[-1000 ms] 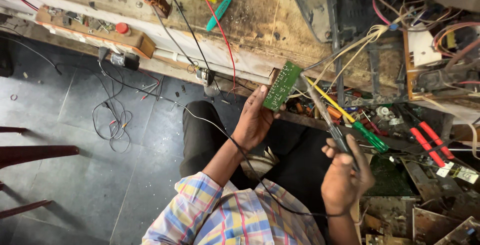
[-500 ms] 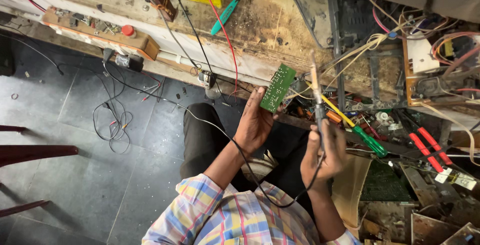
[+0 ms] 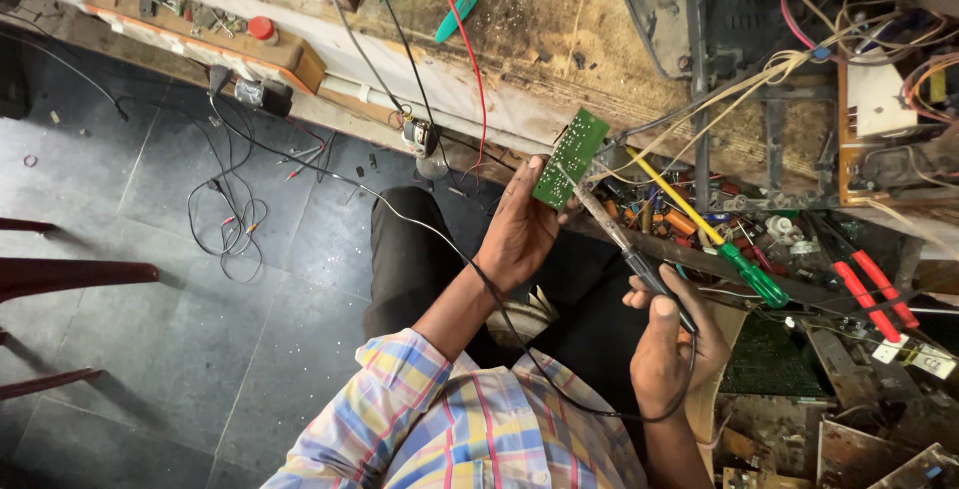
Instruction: The person works on internal components of a device using a screwdriver and a soldering iron, handling a circuit board and various wires.
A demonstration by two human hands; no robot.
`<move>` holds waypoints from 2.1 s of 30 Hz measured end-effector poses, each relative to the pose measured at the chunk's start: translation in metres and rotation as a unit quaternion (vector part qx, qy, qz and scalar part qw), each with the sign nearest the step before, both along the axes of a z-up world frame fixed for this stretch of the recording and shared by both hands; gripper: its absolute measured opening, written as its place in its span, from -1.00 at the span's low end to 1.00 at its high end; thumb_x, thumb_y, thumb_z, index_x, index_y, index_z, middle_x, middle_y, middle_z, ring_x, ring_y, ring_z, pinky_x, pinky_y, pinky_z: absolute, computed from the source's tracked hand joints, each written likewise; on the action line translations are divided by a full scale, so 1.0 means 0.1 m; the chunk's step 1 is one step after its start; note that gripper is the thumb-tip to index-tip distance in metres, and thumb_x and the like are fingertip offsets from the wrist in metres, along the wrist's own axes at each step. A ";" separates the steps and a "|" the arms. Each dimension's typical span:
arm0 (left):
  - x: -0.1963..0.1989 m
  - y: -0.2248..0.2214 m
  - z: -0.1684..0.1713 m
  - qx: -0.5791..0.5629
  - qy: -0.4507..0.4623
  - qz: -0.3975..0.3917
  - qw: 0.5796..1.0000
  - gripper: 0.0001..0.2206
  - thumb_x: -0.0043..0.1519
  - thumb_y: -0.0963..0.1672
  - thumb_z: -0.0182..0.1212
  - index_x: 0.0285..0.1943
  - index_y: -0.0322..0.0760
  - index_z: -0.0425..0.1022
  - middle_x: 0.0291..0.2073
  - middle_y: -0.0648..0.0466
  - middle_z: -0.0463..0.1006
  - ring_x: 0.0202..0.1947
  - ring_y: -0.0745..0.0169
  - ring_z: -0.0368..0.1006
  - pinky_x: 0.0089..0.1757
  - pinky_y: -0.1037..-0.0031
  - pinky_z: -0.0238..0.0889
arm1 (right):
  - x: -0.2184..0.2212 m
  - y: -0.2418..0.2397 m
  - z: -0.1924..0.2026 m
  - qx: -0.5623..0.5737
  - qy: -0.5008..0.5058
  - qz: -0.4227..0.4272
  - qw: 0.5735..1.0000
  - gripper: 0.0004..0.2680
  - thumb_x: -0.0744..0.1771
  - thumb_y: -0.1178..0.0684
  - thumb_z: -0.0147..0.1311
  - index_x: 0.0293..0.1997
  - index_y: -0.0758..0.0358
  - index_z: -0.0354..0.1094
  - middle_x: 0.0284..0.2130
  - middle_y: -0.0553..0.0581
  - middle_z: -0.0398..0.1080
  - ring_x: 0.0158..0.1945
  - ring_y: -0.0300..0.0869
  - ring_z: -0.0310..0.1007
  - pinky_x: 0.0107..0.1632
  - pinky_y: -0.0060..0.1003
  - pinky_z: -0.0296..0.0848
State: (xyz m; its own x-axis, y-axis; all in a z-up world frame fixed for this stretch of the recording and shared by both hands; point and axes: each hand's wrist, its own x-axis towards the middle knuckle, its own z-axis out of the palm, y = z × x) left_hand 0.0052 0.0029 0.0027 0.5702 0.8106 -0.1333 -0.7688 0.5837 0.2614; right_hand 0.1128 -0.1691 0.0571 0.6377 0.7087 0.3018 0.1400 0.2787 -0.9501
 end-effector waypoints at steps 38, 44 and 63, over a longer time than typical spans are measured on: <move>0.00 -0.01 0.09 0.024 0.017 0.009 1.000 -0.79 0.49 -0.03 0.06 0.06 -0.23 0.42 -0.19 0.16 0.58 -0.26 0.44 0.48 -0.26 0.59 0.30 | 0.09 -0.01 -0.02 -0.032 0.015 0.034 0.999 -0.77 0.45 0.13 0.07 0.20 0.49 0.39 -0.14 0.31 0.49 -0.20 -0.18 0.47 -0.02 -0.23 0.53; 0.00 -0.01 0.08 0.029 0.017 0.006 0.999 -0.78 0.49 -0.01 0.06 0.05 -0.22 0.39 -0.21 0.15 0.57 -0.26 0.41 0.49 -0.27 0.59 0.31 | 0.13 -0.01 -0.04 -0.032 0.002 0.039 0.999 -0.78 0.45 0.13 0.08 0.19 0.49 0.39 -0.17 0.33 0.49 -0.19 -0.17 0.48 -0.09 -0.27 0.53; 0.07 0.00 -0.04 -0.007 0.024 0.031 0.999 -0.81 0.48 -0.04 0.09 0.01 -0.24 0.44 -0.24 0.18 0.58 -0.30 0.44 0.51 -0.29 0.60 0.38 | 0.11 -0.01 -0.01 -0.054 0.044 0.022 0.997 -0.77 0.44 0.15 0.08 0.19 0.52 0.38 -0.15 0.34 0.49 -0.15 -0.14 0.48 -0.03 -0.21 0.54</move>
State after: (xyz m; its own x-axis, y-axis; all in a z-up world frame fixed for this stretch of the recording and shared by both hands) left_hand 0.0125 0.0034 -0.0016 0.5119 0.8418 -0.1713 -0.7904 0.5397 0.2898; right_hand 0.1242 -0.1697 0.0561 0.6250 0.7626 0.1668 0.0454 0.1778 -0.9830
